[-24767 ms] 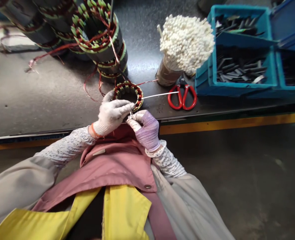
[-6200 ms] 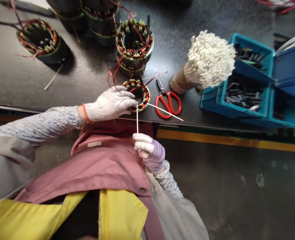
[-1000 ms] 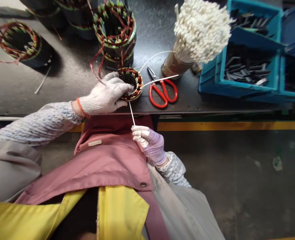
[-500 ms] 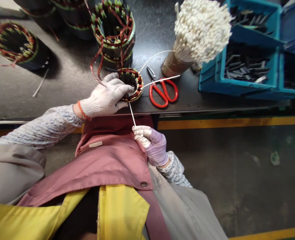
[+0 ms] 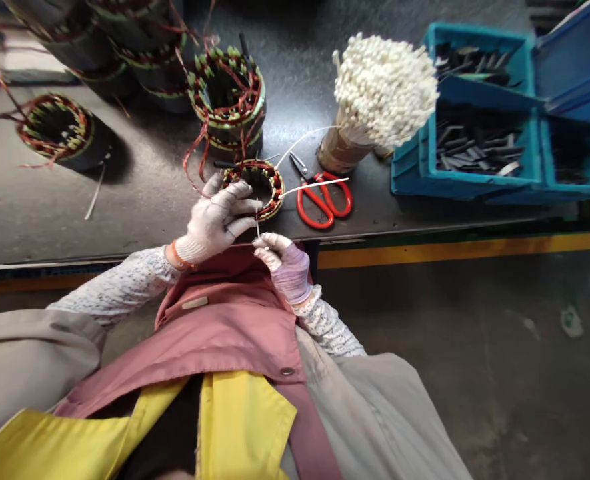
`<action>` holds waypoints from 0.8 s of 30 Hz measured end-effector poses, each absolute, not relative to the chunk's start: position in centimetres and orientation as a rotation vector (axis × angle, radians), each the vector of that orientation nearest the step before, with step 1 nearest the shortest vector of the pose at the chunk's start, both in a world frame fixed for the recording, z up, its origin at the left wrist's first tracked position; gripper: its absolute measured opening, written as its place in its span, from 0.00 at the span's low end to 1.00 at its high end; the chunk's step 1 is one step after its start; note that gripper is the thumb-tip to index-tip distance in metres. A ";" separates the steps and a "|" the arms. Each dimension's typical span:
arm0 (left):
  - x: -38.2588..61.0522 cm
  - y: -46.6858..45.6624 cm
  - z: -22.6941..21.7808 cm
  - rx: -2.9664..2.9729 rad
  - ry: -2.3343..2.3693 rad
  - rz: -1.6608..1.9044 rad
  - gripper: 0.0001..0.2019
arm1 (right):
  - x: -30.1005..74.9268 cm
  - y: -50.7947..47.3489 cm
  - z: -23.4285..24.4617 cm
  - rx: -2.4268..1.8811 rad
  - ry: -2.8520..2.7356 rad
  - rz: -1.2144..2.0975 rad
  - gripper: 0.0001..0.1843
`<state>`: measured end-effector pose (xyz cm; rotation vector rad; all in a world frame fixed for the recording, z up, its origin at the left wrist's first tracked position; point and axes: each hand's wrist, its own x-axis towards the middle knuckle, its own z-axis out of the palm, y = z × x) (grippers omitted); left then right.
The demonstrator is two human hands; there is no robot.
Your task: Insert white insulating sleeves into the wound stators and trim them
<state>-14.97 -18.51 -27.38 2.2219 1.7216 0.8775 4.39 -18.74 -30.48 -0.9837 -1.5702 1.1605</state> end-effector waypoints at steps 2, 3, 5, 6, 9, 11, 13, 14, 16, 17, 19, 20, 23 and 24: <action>-14.9 -18.6 -27.9 2.239 1.717 0.934 0.16 | 4.5 -18.8 -29.4 -1.025 -1.508 1.152 0.07; -14.9 -18.6 -28.1 2.259 1.703 0.942 0.13 | 4.5 -18.7 -28.7 -1.015 -1.536 1.127 0.06; -15.0 -18.5 -28.2 2.299 1.654 0.931 0.11 | 4.6 -18.3 -27.2 -0.962 -1.653 1.064 0.07; -15.1 -18.4 -28.2 2.309 1.633 0.925 0.11 | 4.5 -18.0 -26.7 -0.940 -1.705 1.027 0.07; -15.3 -18.2 -28.3 2.307 1.603 0.913 0.11 | 4.2 -16.9 -26.1 -0.951 -1.825 0.926 0.07; -15.3 -18.2 -28.3 2.308 1.592 0.927 0.12 | 3.9 -16.3 -26.5 -0.991 -1.875 0.857 0.08; -15.3 -18.2 -28.4 2.308 1.593 0.953 0.13 | 3.7 -16.0 -27.0 -1.021 -1.904 0.830 0.09; -15.2 -18.2 -28.4 2.305 1.600 0.966 0.13 | 3.6 -16.0 -27.1 -1.027 -1.912 0.838 0.09; -15.2 -18.2 -28.5 2.297 1.601 0.971 0.13 | 3.7 -16.4 -26.9 -1.032 -1.908 0.884 0.09; -15.2 -18.2 -28.6 2.299 1.587 0.977 0.13 | 3.7 -16.6 -26.7 -1.035 -1.895 0.908 0.09; -15.2 -18.2 -28.8 2.308 1.551 1.003 0.13 | 3.7 -16.8 -26.4 -1.065 -1.856 0.946 0.10; -15.3 -18.2 -29.0 2.314 1.537 1.031 0.13 | 3.6 -16.8 -26.3 -1.090 -1.839 0.960 0.11; -15.3 -18.3 -29.5 2.341 1.503 1.154 0.15 | 3.2 -16.1 -27.1 -1.174 -1.867 0.977 0.18; -15.4 -18.3 -29.7 2.353 1.491 1.193 0.15 | 3.1 -15.8 -27.4 -1.189 -1.906 0.944 0.20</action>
